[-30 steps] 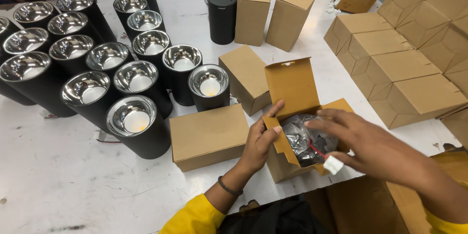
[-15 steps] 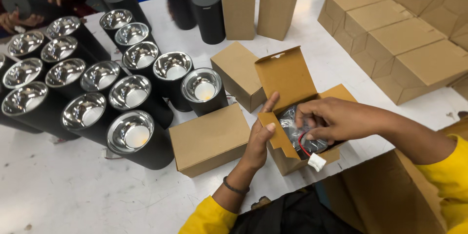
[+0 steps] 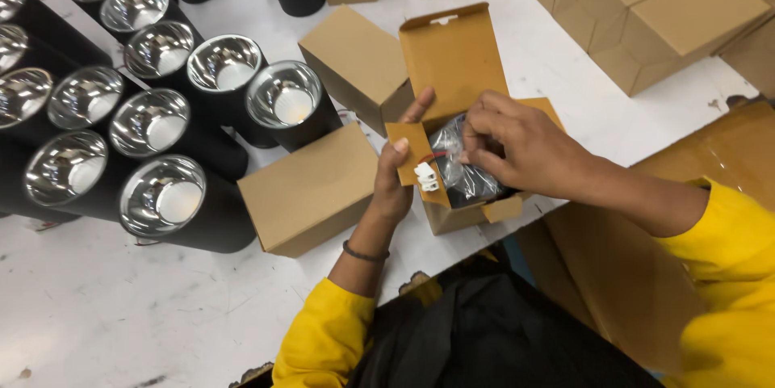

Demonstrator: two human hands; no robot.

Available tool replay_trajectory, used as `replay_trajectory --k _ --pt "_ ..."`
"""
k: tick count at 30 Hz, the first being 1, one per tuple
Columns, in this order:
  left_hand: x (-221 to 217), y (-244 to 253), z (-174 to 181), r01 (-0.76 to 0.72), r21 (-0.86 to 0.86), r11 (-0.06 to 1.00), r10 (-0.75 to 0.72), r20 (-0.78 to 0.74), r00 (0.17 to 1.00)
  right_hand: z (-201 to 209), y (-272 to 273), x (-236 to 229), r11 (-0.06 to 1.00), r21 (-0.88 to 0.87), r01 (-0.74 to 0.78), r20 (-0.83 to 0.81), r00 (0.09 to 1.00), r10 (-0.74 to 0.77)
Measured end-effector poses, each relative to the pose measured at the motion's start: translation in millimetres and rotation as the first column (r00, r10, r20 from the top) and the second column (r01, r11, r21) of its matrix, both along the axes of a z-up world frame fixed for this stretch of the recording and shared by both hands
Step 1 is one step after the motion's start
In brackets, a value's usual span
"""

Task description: The person repeatedly picks up cylindrical black objects with silver interiors, wraps each in a clear plastic bag, places it into a small cardboard box, and closes the box. The process is repeated multiple times on a white table with stacks of boxes and objects nearby.

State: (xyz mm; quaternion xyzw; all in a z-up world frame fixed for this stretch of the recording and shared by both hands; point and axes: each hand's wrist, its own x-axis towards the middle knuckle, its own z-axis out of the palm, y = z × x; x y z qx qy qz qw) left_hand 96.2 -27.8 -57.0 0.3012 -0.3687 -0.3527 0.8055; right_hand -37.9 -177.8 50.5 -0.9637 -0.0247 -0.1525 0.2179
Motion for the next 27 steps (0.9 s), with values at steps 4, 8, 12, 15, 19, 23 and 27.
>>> replay_trajectory --k 4,8,12,15,19,23,27 --pt "-3 0 1 0.006 -0.021 1.0 -0.007 -0.04 0.999 5 7 -6 0.989 0.053 -0.137 0.049 0.99 0.135" --pt "-3 1 0 0.043 -0.041 0.998 -0.045 -0.067 0.997 13 17 -2 0.946 -0.129 -0.297 0.063 0.95 0.307" --pt "-7 6 5 0.023 -0.027 0.999 -0.024 -0.064 0.998 19 25 2 0.93 -0.039 -0.366 0.046 0.929 0.368" --pt "-9 7 8 0.095 -0.032 0.995 -0.099 -0.16 0.982 20 26 7 0.955 0.082 -0.287 -0.135 0.946 0.296" --pt "-9 7 6 0.067 -0.013 0.998 -0.068 -0.117 0.991 9 22 13 0.925 0.014 -0.379 -0.037 0.925 0.379" --pt "-5 7 2 0.046 -0.017 0.999 -0.047 -0.078 0.996 -2 9 17 0.907 0.265 -0.328 0.018 0.942 0.336" --pt "-5 13 -2 0.033 0.0 0.999 -0.033 -0.042 0.999 -7 0 13 0.803 0.59 0.082 -0.088 0.995 -0.037"
